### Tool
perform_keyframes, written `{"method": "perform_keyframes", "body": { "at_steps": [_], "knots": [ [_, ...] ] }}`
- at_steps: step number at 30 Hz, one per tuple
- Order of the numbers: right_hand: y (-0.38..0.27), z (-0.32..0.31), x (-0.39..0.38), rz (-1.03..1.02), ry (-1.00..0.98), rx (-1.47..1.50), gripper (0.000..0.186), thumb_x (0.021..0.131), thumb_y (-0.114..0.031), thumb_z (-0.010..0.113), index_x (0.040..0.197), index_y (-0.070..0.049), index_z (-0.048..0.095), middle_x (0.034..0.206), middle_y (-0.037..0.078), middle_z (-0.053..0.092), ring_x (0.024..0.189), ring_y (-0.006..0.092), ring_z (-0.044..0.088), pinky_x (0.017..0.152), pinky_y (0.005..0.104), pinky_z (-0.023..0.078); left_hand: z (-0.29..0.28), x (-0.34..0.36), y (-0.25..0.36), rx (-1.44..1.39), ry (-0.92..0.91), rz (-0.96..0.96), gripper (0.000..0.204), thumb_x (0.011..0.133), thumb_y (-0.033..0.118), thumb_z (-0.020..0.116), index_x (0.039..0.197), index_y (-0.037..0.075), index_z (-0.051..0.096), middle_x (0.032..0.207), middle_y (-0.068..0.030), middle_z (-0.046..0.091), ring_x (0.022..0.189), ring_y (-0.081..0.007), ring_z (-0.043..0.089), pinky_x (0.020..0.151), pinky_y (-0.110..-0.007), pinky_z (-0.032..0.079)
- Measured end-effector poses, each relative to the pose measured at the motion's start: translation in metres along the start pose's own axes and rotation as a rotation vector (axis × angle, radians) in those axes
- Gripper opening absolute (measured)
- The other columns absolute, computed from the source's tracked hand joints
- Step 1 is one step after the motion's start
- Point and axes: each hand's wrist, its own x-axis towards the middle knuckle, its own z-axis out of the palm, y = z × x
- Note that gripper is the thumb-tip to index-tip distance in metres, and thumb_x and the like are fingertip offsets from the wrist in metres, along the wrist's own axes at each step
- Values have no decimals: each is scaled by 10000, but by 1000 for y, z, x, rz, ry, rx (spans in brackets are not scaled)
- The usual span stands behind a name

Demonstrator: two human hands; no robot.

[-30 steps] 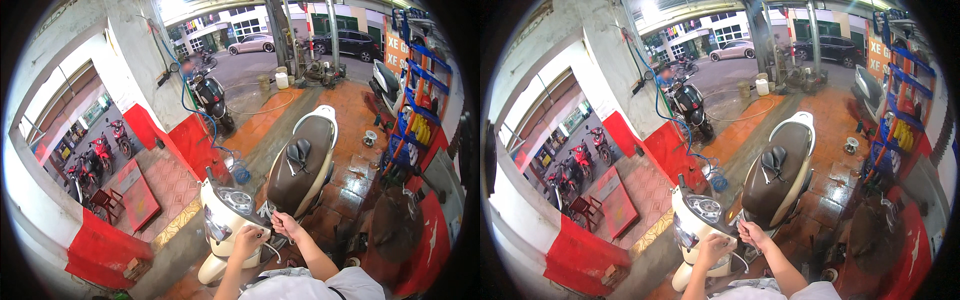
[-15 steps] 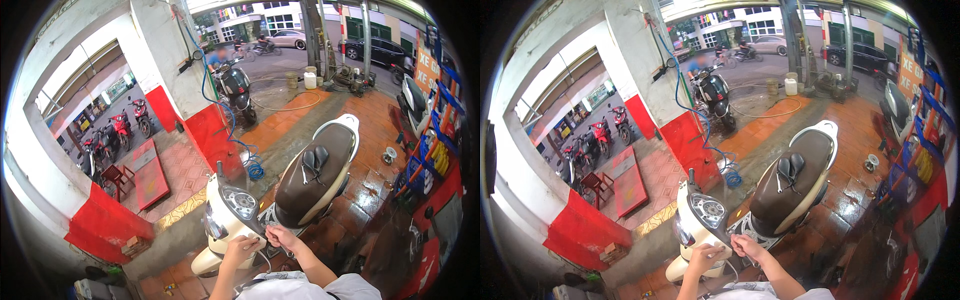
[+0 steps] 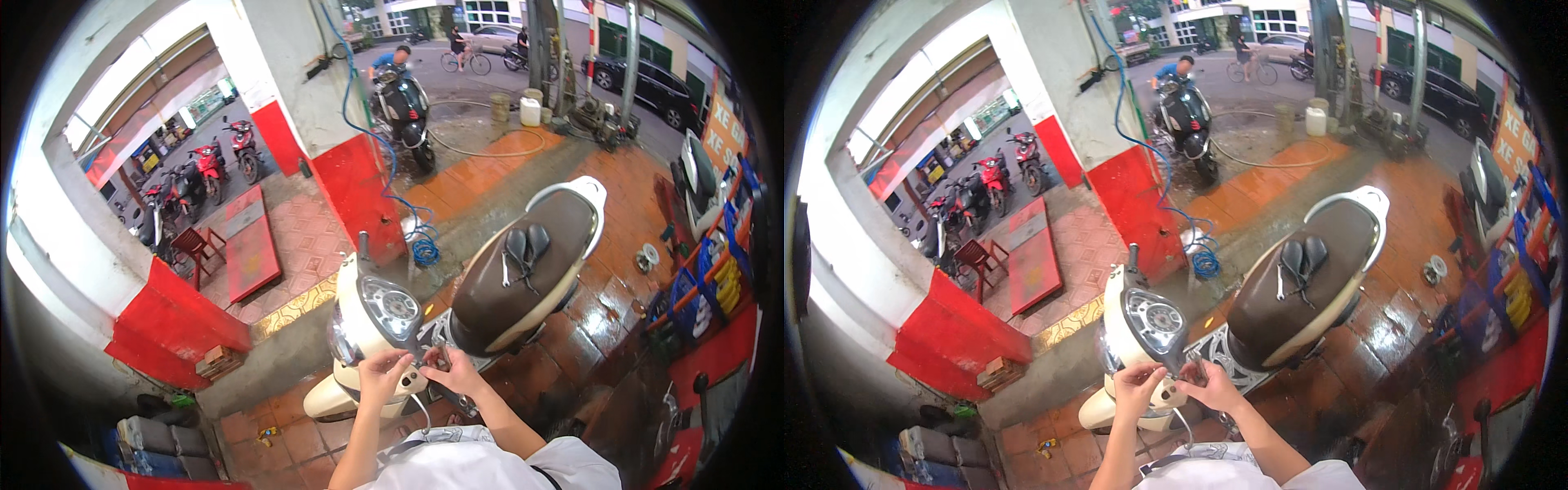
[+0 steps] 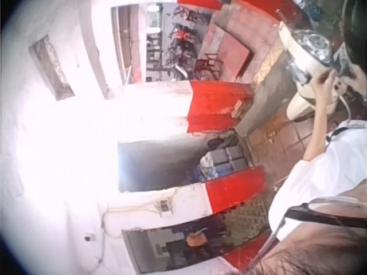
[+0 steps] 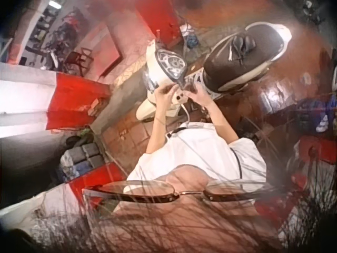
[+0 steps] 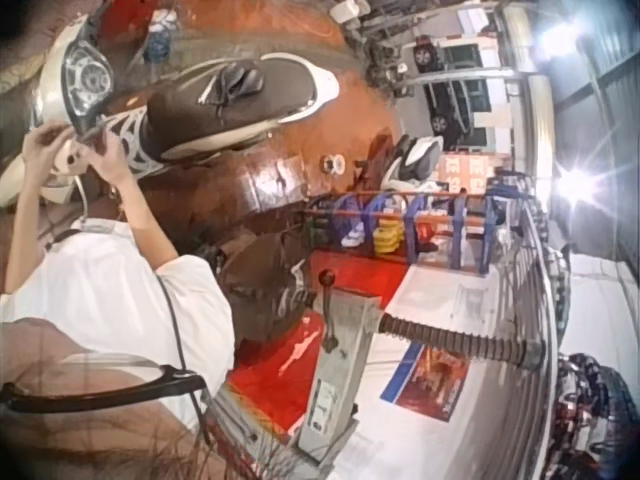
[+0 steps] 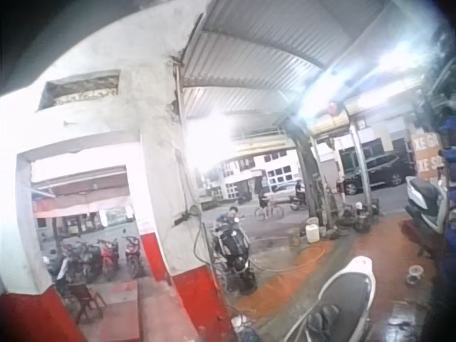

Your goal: The person removes a side mirror from a motorcycle with a wrench, places it on the seat, and then uses the wrench to tighten the mirror mount on the handlebar.

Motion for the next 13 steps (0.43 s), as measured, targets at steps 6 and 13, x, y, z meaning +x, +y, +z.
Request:
{"method": "perform_keyframes", "body": {
  "at_steps": [6, 13],
  "knots": [
    [3, -33, -4, 53, 186, -117, 187, 825, -137, 774, 957, -30, 695, 708, -123, 519, 603, -17, 421, 519, 183, 334, 57, 32, 3, -27, -253, 12, 153, 843, 97, 754, 933, -24, 730, 811, -69, 716, 743, -90, 662, 666, -231, 527],
    [9, -93, -11, 94, 414, -66, 224, 828, -153, 784, 1022, -65, 717, 721, -109, 585, 581, -24, 434, 509, 167, 340, 118, 72, -2, 89, -491, 46, 163, 873, 116, 724, 950, -28, 725, 811, -66, 722, 763, -105, 674, 705, -266, 546]
  ]
}}
